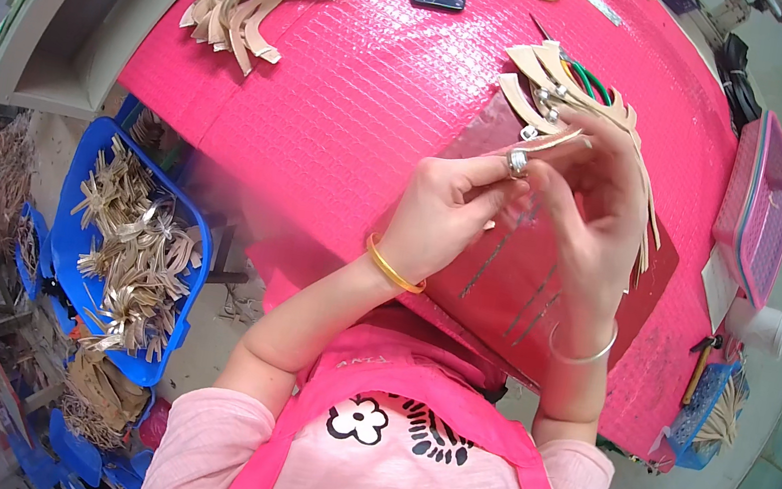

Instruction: Manually assembling metal buckles onto leather shoe strap components at a workstation.

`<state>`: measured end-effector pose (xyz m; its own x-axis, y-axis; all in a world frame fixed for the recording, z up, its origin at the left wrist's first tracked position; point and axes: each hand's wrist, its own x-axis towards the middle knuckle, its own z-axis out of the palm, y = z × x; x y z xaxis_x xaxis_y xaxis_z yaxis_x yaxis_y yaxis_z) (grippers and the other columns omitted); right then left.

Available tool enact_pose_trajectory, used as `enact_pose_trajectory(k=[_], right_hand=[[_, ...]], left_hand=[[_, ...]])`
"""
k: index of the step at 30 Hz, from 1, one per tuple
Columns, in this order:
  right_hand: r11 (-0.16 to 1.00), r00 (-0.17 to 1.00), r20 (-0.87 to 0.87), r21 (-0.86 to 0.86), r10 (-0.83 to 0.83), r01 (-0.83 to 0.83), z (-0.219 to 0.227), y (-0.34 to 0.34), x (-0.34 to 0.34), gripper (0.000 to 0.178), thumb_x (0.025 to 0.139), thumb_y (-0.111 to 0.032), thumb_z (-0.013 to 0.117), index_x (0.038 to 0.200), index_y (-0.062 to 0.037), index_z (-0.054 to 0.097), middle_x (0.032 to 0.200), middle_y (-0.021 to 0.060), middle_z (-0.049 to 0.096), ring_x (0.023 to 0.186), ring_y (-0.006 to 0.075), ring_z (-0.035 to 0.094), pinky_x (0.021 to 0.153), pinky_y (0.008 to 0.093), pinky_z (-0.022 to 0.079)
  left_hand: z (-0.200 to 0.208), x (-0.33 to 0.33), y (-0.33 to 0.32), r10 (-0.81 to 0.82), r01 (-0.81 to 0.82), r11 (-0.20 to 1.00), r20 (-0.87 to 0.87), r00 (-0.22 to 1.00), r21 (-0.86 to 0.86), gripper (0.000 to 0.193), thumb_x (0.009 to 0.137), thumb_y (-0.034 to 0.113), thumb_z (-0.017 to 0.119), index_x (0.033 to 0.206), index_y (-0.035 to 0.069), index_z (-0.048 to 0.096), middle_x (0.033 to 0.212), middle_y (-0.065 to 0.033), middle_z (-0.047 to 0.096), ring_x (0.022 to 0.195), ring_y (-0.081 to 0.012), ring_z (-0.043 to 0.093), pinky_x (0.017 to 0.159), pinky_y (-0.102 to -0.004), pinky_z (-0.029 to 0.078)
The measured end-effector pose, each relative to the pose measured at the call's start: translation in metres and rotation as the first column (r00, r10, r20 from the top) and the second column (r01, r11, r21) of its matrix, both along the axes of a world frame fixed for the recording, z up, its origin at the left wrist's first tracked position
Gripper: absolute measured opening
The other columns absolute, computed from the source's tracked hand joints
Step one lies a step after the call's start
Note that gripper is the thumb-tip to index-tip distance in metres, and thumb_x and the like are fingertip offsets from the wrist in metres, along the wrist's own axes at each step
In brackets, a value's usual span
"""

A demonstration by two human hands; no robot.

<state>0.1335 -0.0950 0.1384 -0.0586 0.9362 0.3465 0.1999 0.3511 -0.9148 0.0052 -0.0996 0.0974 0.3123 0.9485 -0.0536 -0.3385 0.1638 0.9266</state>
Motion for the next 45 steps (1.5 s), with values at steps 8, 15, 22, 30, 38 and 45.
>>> enact_pose_trajectory(k=[8,15,22,30,38,45], right_hand=[[0.757,0.892,0.440,0.617,-0.105,-0.215,-0.034,-0.018,0.017,0.025,0.057,-0.001,0.058,0.083,-0.0010,0.061,0.075,0.0085,0.057,0.062,0.0185,0.056,0.054,0.0286,0.045],[0.762,0.882,0.463,0.601,-0.085,-0.242,-0.038,-0.024,0.011,0.027,0.056,-0.001,0.059,0.083,-0.0017,0.061,0.075,0.0086,0.057,0.063,0.0177,0.057,0.057,0.0294,0.046],[0.978,0.974,0.161,0.161,-0.160,0.134,-0.022,-0.020,-0.005,0.011,0.067,0.001,0.062,0.077,-0.0001,0.059,0.062,0.0047,0.056,0.055,0.0102,0.053,0.048,0.0209,0.042],[0.925,0.796,-0.603,-0.330,-0.055,-0.186,-0.033,-0.020,-0.014,0.009,0.079,-0.006,0.055,0.080,0.0027,0.057,0.068,0.0050,0.058,0.049,0.0072,0.050,0.044,0.0181,0.039],[0.671,0.452,-0.868,-0.461,-0.205,-0.581,-0.042,-0.024,-0.023,0.016,0.080,-0.013,0.055,0.068,-0.0108,0.045,0.052,-0.0041,0.038,0.038,0.0051,0.031,0.040,0.0188,0.024],[0.690,0.487,-0.831,-0.519,-0.270,-0.504,-0.051,-0.022,-0.016,0.023,0.073,-0.010,0.053,0.060,-0.0129,0.035,0.055,-0.0052,0.032,0.045,0.0047,0.026,0.043,0.0206,0.020]], left_hand=[[0.006,-0.001,-0.003,0.033,-0.021,0.998,0.254,0.967,-0.051,0.029,0.085,0.013,0.041,0.099,-0.010,0.053,0.095,-0.0194,0.057,0.090,-0.0241,0.056,0.082,-0.0315,0.043],[0.000,0.002,-0.007,0.113,-0.102,0.993,0.276,0.955,-0.053,0.025,0.087,0.013,0.043,0.095,-0.007,0.056,0.088,-0.0124,0.059,0.084,-0.0169,0.057,0.076,-0.0263,0.045],[-0.005,-0.005,-0.017,0.123,-0.093,0.946,-0.079,0.989,0.309,0.020,0.085,0.014,0.048,0.082,-0.005,0.056,0.060,-0.0005,0.047,0.053,-0.0061,0.040,0.048,-0.0225,0.034],[-0.005,-0.016,-0.019,0.394,-0.295,0.897,-0.291,0.872,0.330,0.017,0.078,0.001,0.055,0.095,-0.003,0.055,0.064,-0.0041,0.058,0.058,-0.0060,0.053,0.050,-0.0191,0.042],[-0.016,-0.016,-0.007,0.505,-0.159,0.751,-0.403,0.764,0.641,0.023,0.071,-0.004,0.055,0.094,-0.002,0.052,0.077,-0.0150,0.059,0.067,-0.0237,0.060,0.058,-0.0280,0.046],[-0.016,-0.006,-0.014,0.586,-0.085,0.705,-0.510,0.630,0.704,0.013,0.068,-0.002,0.060,0.080,-0.001,0.058,0.065,-0.0124,0.058,0.057,-0.0211,0.058,0.051,-0.0270,0.045]])
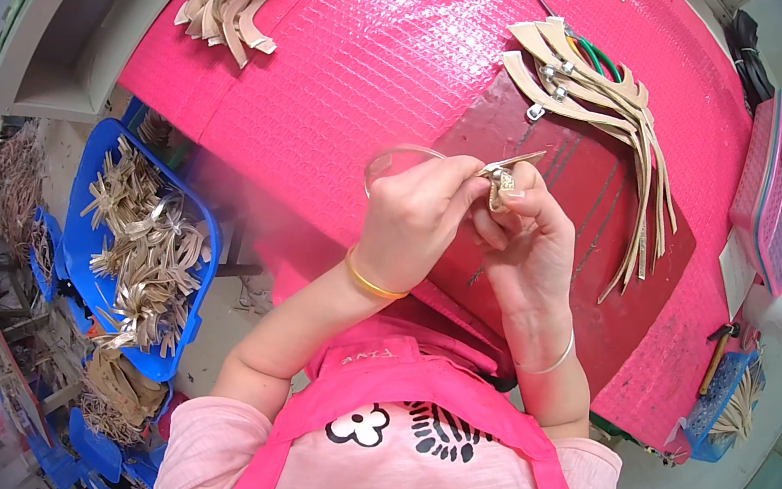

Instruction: Manually assembling metal buckles onto leather shoe strap components at a workstation.

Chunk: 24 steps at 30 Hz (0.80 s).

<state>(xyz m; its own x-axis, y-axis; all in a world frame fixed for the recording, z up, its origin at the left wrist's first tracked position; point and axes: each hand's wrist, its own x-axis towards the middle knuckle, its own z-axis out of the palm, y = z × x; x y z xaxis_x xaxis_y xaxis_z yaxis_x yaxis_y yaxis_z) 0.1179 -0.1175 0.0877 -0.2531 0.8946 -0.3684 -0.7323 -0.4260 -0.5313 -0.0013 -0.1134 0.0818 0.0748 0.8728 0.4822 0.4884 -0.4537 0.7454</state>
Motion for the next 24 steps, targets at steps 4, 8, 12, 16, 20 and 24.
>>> enact_pose_trajectory(k=[4,8,12,16,20,24], right_hand=[[0.994,0.996,0.013,0.060,0.090,-0.090,-0.006,0.007,0.010,0.024,0.073,-0.013,0.057,0.061,-0.0114,0.037,0.059,-0.0041,0.038,0.050,0.0055,0.033,0.045,0.0192,0.025],[0.999,0.978,0.207,0.033,0.012,-0.020,-0.007,0.008,0.005,0.022,0.072,-0.020,0.063,0.067,-0.0079,0.046,0.065,-0.0028,0.044,0.058,0.0057,0.040,0.052,0.0187,0.032],[0.771,0.394,0.730,0.632,-0.558,-0.078,-0.013,0.022,0.007,0.024,0.068,-0.020,0.068,0.085,-0.0053,0.058,0.101,0.0062,0.046,0.090,0.0133,0.044,0.078,0.0256,0.035],[0.813,0.641,0.712,0.535,-0.287,-0.231,-0.008,0.052,0.009,0.010,0.069,-0.013,0.065,0.071,-0.0049,0.060,0.111,0.0077,0.041,0.098,0.0164,0.044,0.083,0.0295,0.037],[0.862,0.713,0.676,0.460,-0.184,-0.213,0.002,0.108,-0.024,0.016,0.071,-0.013,0.064,0.067,0.0008,0.057,0.107,0.0081,0.041,0.077,0.0127,0.053,0.054,0.0206,0.047],[0.831,0.788,0.607,0.487,-0.103,-0.267,-0.008,0.173,-0.063,0.021,0.075,-0.016,0.060,0.066,0.0033,0.057,0.099,0.0105,0.051,0.074,0.0191,0.057,0.056,0.0264,0.049]], left_hand=[[-0.005,0.003,0.002,0.010,-0.009,0.999,-0.028,1.000,0.046,0.011,0.069,0.000,0.060,0.079,0.000,0.056,0.062,-0.0119,0.054,0.054,-0.0237,0.055,0.048,-0.0304,0.042],[0.000,-0.003,0.006,-0.047,0.054,0.994,-0.076,0.996,0.095,0.014,0.066,-0.001,0.062,0.080,0.000,0.058,0.063,-0.0114,0.054,0.053,-0.0226,0.054,0.047,-0.0288,0.041],[0.004,-0.014,0.014,-0.082,0.089,0.992,-0.080,0.993,0.091,0.016,0.067,0.001,0.062,0.082,0.001,0.058,0.063,-0.0107,0.053,0.052,-0.0225,0.053,0.047,-0.0292,0.041],[0.006,-0.030,0.029,-0.239,0.240,0.971,-0.077,0.968,0.005,0.015,0.071,0.006,0.059,0.085,0.002,0.057,0.063,-0.0105,0.051,0.056,-0.0249,0.053,0.050,-0.0321,0.041],[0.010,-0.056,0.061,-0.190,0.189,0.981,-0.042,0.981,-0.035,0.013,0.069,0.007,0.061,0.080,0.000,0.058,0.065,-0.0121,0.054,0.058,-0.0253,0.054,0.053,-0.0303,0.042],[0.009,-0.089,0.099,-0.041,0.139,0.941,0.304,0.952,-0.307,0.014,0.073,0.006,0.060,0.085,-0.001,0.061,0.066,-0.0042,0.059,0.059,-0.0123,0.055,0.054,-0.0243,0.043]])
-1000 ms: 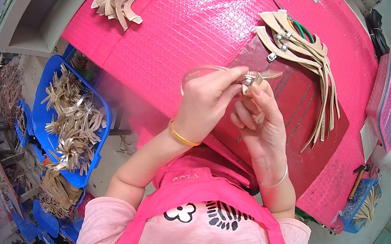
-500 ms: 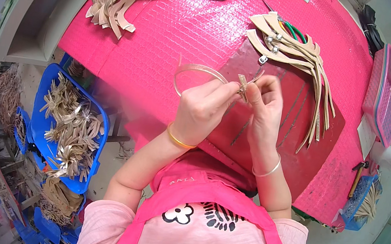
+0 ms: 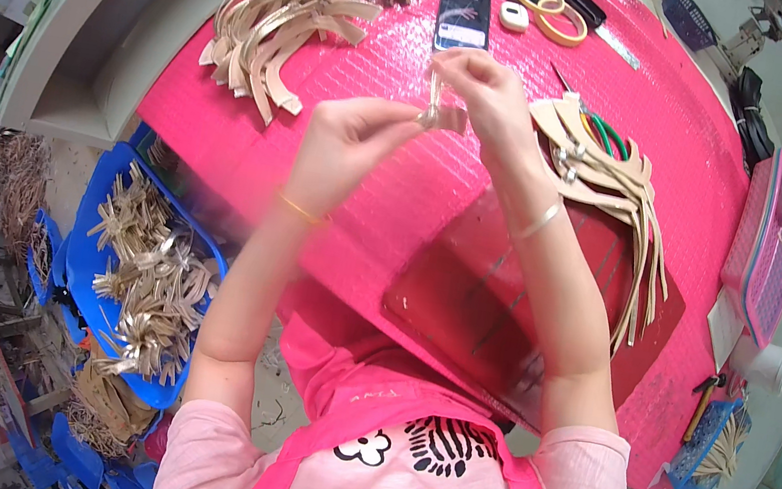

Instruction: Manually assembling metal buckles onto leather shoe strap components at a workstation.

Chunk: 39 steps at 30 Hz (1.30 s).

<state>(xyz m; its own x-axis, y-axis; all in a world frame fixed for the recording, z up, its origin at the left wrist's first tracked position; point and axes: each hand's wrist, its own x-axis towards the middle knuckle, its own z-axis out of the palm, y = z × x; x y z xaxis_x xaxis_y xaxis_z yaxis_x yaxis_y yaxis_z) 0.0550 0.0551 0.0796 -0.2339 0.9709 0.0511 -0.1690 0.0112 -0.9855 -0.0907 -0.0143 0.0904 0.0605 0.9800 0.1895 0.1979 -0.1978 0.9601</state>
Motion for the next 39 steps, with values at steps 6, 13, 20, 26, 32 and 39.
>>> enact_pose_trajectory(k=[6,13,20,26,32,39], right_hand=[[0.932,0.245,0.936,0.168,-0.253,0.322,-0.056,0.134,-0.020,0.085,0.061,-0.053,0.064,0.115,0.0037,0.032,0.113,0.0237,0.043,0.107,0.0353,0.041,0.088,0.0419,0.034],[0.893,0.059,0.943,0.288,-0.327,0.345,-0.060,0.161,-0.047,0.071,0.056,-0.033,0.068,0.112,-0.0051,0.034,0.107,0.0225,0.043,0.103,0.0352,0.042,0.085,0.0461,0.032],[0.896,0.051,0.926,0.346,-0.374,0.279,-0.068,0.172,-0.036,0.071,0.057,-0.035,0.063,0.117,-0.0119,0.032,0.106,0.0247,0.044,0.102,0.0379,0.041,0.088,0.0470,0.028],[0.859,0.334,0.799,0.506,-0.499,0.073,-0.045,0.127,-0.011,0.077,0.065,-0.046,0.062,0.125,-0.0152,0.025,0.114,0.0251,0.039,0.108,0.0388,0.038,0.088,0.0488,0.029],[0.842,-0.013,0.861,0.500,-0.508,0.201,0.000,-0.003,0.192,0.023,0.074,-0.023,0.058,0.086,-0.0040,0.059,0.083,0.0150,0.060,0.080,0.0301,0.057,0.069,0.0352,0.045],[0.860,-0.031,0.929,0.353,-0.368,0.369,-0.021,-0.038,0.244,0.026,0.073,-0.030,0.056,0.078,-0.0045,0.060,0.078,0.0155,0.060,0.079,0.0296,0.057,0.066,0.0411,0.042]], left_hand=[[0.003,-0.053,0.077,-0.001,0.029,0.942,0.083,0.997,-0.335,0.023,0.079,0.013,0.055,0.097,-0.001,0.058,0.057,0.0018,0.049,0.042,-0.0014,0.037,0.036,-0.0149,0.026],[-0.001,-0.076,0.098,0.009,0.008,0.931,0.047,0.999,-0.365,0.024,0.077,0.012,0.057,0.097,-0.001,0.058,0.059,0.0001,0.051,0.043,-0.0023,0.039,0.037,-0.0154,0.029],[-0.013,-0.088,0.117,-0.017,0.021,0.937,0.016,1.000,-0.348,0.024,0.076,0.013,0.057,0.096,-0.001,0.059,0.059,-0.0017,0.053,0.045,-0.0040,0.043,0.040,-0.0176,0.034],[-0.020,-0.109,0.146,0.571,-0.098,0.813,-0.753,0.328,0.574,0.023,0.072,0.023,0.058,0.085,0.005,0.062,0.086,-0.0164,0.055,0.082,-0.0321,0.052,0.074,-0.0372,0.042],[-0.007,-0.008,0.064,0.160,0.059,0.912,-0.486,0.859,0.405,0.017,0.075,0.010,0.057,0.090,0.003,0.061,0.090,-0.0114,0.059,0.088,-0.0226,0.054,0.080,-0.0323,0.041],[-0.043,0.199,0.016,-0.170,0.800,0.437,0.835,0.523,-0.412,0.037,0.089,0.027,0.036,0.106,-0.004,0.047,0.096,-0.0153,0.057,0.085,-0.0217,0.058,0.074,-0.0300,0.047]])
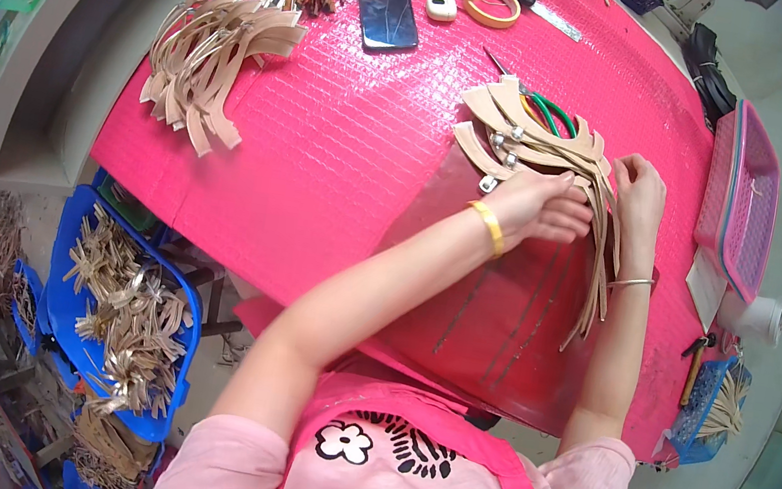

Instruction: Manually assembling metal buckles onto leather shoe strap components at a workstation.

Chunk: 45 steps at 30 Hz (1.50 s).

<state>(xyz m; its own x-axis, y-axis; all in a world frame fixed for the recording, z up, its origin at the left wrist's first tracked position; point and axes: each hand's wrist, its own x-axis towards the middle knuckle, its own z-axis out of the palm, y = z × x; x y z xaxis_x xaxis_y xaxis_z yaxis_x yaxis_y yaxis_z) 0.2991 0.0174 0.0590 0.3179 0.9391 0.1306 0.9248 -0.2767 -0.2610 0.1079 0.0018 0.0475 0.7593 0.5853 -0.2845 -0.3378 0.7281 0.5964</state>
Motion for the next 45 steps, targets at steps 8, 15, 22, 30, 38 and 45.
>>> enact_pose_trajectory(k=[8,15,22,30,38,45], right_hand=[[0.971,0.965,-0.234,0.232,0.120,-0.064,-0.018,-0.005,0.029,0.021,0.076,-0.020,0.056,0.076,0.0010,0.054,0.064,0.0129,0.058,0.059,0.0243,0.057,0.053,0.0330,0.043],[0.977,0.227,-0.964,0.100,0.142,-0.186,0.049,-0.101,-0.050,0.020,0.082,-0.008,0.048,0.100,-0.0036,0.041,0.059,0.0042,0.051,0.040,0.0066,0.042,0.035,0.0170,0.031],[0.980,-0.207,-0.978,0.070,0.030,-0.186,0.004,-0.224,-0.084,0.022,0.081,-0.002,0.046,0.102,0.0049,0.050,0.087,0.0147,0.058,0.056,0.0130,0.057,0.048,0.0195,0.043],[0.742,0.361,-0.650,0.552,0.668,-0.380,0.046,-0.173,-0.126,0.010,0.070,-0.002,0.058,0.079,-0.0041,0.062,0.069,0.0042,0.048,0.065,0.0125,0.049,0.052,0.0234,0.038],[0.889,0.327,-0.827,0.415,0.458,-0.196,0.031,-0.095,-0.197,0.006,0.079,-0.005,0.054,0.081,0.0002,0.054,0.062,0.0033,0.058,0.045,0.0054,0.050,0.040,0.0195,0.036],[0.860,0.413,-0.755,0.458,0.509,-0.224,0.033,-0.100,-0.196,0.007,0.075,-0.005,0.058,0.080,-0.0016,0.055,0.060,0.0052,0.057,0.047,0.0052,0.049,0.041,0.0201,0.036]], left_hand=[[-0.014,0.041,0.005,0.262,-0.256,0.958,0.033,0.964,-0.133,0.041,0.090,0.027,0.029,0.110,-0.008,0.037,0.104,-0.0208,0.052,0.096,-0.0280,0.053,0.080,-0.0345,0.045],[0.003,0.008,0.009,0.751,-0.746,0.659,0.141,0.646,-0.095,0.010,0.082,0.012,0.049,0.089,0.004,0.051,0.089,-0.0117,0.059,0.074,-0.0179,0.059,0.066,-0.0325,0.048],[-0.015,-0.077,-0.002,0.947,-0.944,0.318,-0.086,0.311,0.090,0.042,0.074,-0.010,0.047,0.112,0.001,0.034,0.095,-0.0194,0.055,0.083,-0.0302,0.058,0.077,-0.0351,0.049],[-0.010,-0.097,-0.038,0.883,-0.833,0.446,-0.007,0.469,0.327,0.050,0.076,-0.010,0.046,0.122,0.000,0.029,0.097,-0.0188,0.055,0.089,-0.0274,0.057,0.077,-0.0317,0.049],[0.010,-0.101,-0.086,0.786,-0.713,0.519,0.064,0.615,0.472,0.026,0.083,0.002,0.045,0.108,-0.004,0.049,0.101,-0.0123,0.055,0.092,-0.0166,0.054,0.080,-0.0264,0.044],[0.013,-0.114,-0.085,0.713,-0.752,0.622,0.239,0.659,0.218,0.028,0.084,0.011,0.048,0.107,-0.005,0.049,0.103,-0.0121,0.055,0.092,-0.0175,0.054,0.082,-0.0309,0.044]])
